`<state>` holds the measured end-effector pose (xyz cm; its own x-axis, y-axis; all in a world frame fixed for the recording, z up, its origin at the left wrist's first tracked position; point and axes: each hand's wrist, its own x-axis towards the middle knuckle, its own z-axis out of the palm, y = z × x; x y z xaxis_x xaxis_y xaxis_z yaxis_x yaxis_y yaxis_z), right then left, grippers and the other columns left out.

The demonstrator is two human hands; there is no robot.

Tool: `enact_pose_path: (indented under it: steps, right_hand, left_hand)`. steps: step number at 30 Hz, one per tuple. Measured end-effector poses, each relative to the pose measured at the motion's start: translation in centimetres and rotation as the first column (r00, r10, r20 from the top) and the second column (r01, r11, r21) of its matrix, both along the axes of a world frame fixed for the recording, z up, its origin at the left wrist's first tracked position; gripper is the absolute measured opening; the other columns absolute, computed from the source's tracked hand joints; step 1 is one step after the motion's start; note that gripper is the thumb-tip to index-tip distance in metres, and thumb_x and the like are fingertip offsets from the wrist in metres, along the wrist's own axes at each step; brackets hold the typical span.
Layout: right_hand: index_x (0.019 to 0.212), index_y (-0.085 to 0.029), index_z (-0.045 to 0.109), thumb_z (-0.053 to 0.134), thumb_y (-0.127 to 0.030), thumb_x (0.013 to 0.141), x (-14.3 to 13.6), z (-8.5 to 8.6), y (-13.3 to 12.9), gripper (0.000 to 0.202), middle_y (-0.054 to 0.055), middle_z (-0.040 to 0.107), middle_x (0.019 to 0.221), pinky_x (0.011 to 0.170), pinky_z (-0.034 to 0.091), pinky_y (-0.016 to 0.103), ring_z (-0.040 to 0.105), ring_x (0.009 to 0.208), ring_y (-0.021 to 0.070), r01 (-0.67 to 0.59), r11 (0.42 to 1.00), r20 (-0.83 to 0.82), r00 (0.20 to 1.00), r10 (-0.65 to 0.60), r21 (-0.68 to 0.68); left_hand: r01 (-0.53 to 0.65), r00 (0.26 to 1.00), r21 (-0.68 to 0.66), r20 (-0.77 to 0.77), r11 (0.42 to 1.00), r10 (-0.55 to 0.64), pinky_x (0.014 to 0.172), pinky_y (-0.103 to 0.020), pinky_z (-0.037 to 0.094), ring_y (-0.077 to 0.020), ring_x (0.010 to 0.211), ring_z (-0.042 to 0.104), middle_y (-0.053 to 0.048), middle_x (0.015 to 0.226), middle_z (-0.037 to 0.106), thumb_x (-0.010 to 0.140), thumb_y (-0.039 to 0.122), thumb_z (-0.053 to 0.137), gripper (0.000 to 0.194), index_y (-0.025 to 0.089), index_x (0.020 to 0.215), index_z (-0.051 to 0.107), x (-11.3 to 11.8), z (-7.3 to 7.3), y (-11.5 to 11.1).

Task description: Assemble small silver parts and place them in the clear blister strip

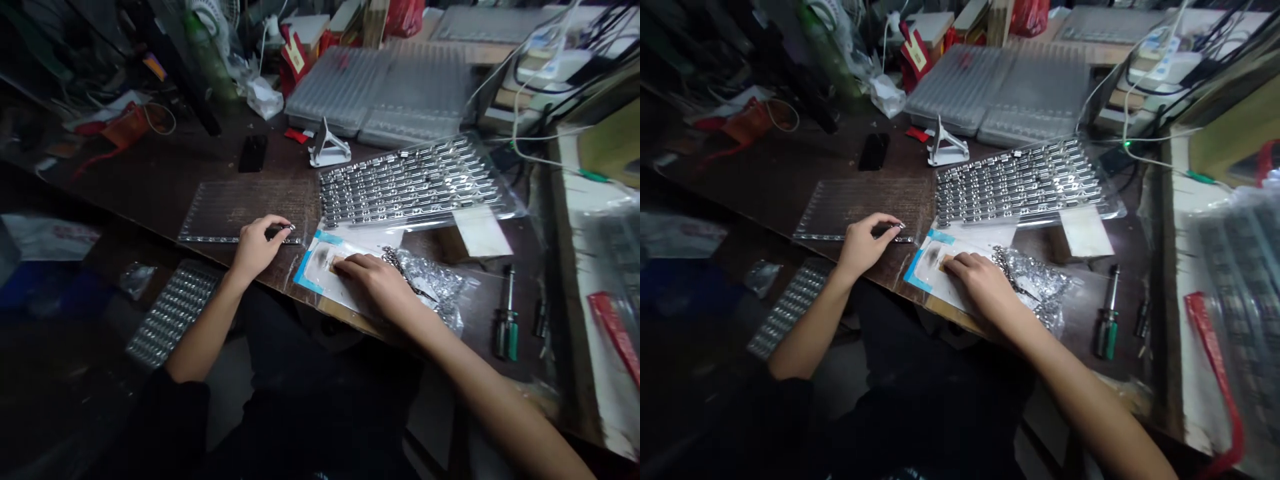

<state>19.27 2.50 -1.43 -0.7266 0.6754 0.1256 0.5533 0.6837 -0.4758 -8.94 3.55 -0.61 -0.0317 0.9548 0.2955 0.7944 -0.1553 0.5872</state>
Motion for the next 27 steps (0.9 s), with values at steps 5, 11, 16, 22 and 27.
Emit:
enact_pose_path:
  steps: [5, 11, 16, 22, 27]
  right_hand:
    - [0.118, -0.017, 0.071, 0.051, -0.018, 0.098, 2.2, 0.9, 0.3, 0.028, 0.013, 0.072, 0.117, 0.082, 0.054, 0.037, 0.069, 0.098, 0.0258, 0.109, 0.993, -0.068, 0.992, -0.106, 0.035]
    - [0.102, -0.016, 0.075, 0.071, -0.026, 0.088, 4.5, 1.1, 0.8, 0.017, 0.013, 0.073, 0.099, 0.075, 0.048, 0.039, 0.066, 0.091, 0.0297, 0.221, 0.974, 0.167, 0.959, -0.228, 0.057]
    - [0.092, -0.017, 0.075, 0.065, -0.011, 0.088, 3.8, 1.0, 0.4, 0.012, 0.011, 0.073, 0.09, 0.071, 0.043, 0.034, 0.066, 0.082, 0.0251, 0.18, 0.983, 0.229, 0.956, -0.183, 0.036]
    - [0.092, -0.017, 0.074, 0.063, -0.012, 0.091, 3.9, 1.3, 0.4, 0.013, 0.009, 0.075, 0.091, 0.067, 0.041, 0.032, 0.068, 0.08, 0.0236, 0.208, 0.977, 0.189, 0.962, -0.197, -0.039]
    - [0.094, -0.018, 0.074, 0.064, -0.018, 0.094, 4.5, 0.7, 1.1, 0.01, 0.007, 0.074, 0.093, 0.072, 0.046, 0.029, 0.068, 0.083, 0.0202, 0.214, 0.965, -0.027, 0.975, -0.221, -0.151]
  left_hand:
    - [0.127, 0.979, -0.067, -0.152, 0.99, -0.135, 0.099, -0.041, 0.05, -0.0236, 0.102, 0.068, -0.005, 0.106, 0.076, 0.089, 0.026, 0.062, 0.012, 0.022, 0.09, 0.073, 0.5, 0.0, 1.3]
    - [0.075, 0.931, -0.077, -0.352, 0.994, -0.098, 0.102, -0.046, 0.047, -0.0279, 0.107, 0.064, -0.007, 0.11, 0.073, 0.087, 0.023, 0.062, 0.011, 0.023, 0.087, 0.073, -0.6, 0.8, 1.4]
    - [0.099, 0.92, -0.081, -0.373, 0.992, -0.122, 0.101, -0.045, 0.046, -0.0274, 0.106, 0.063, -0.006, 0.108, 0.073, 0.09, 0.026, 0.061, 0.012, 0.024, 0.094, 0.072, 0.5, 2.0, 2.1]
    - [0.207, 0.932, -0.047, -0.294, 0.977, -0.212, 0.101, -0.045, 0.046, -0.0265, 0.106, 0.06, -0.006, 0.108, 0.07, 0.087, 0.025, 0.068, 0.008, 0.023, 0.094, 0.073, 6.0, 0.7, 4.0]
    - [0.187, 0.948, -0.024, -0.259, 0.982, -0.186, 0.097, -0.044, 0.048, -0.0267, 0.105, 0.061, -0.007, 0.105, 0.069, 0.086, 0.022, 0.07, 0.003, 0.02, 0.089, 0.07, 7.2, -0.2, 4.5]
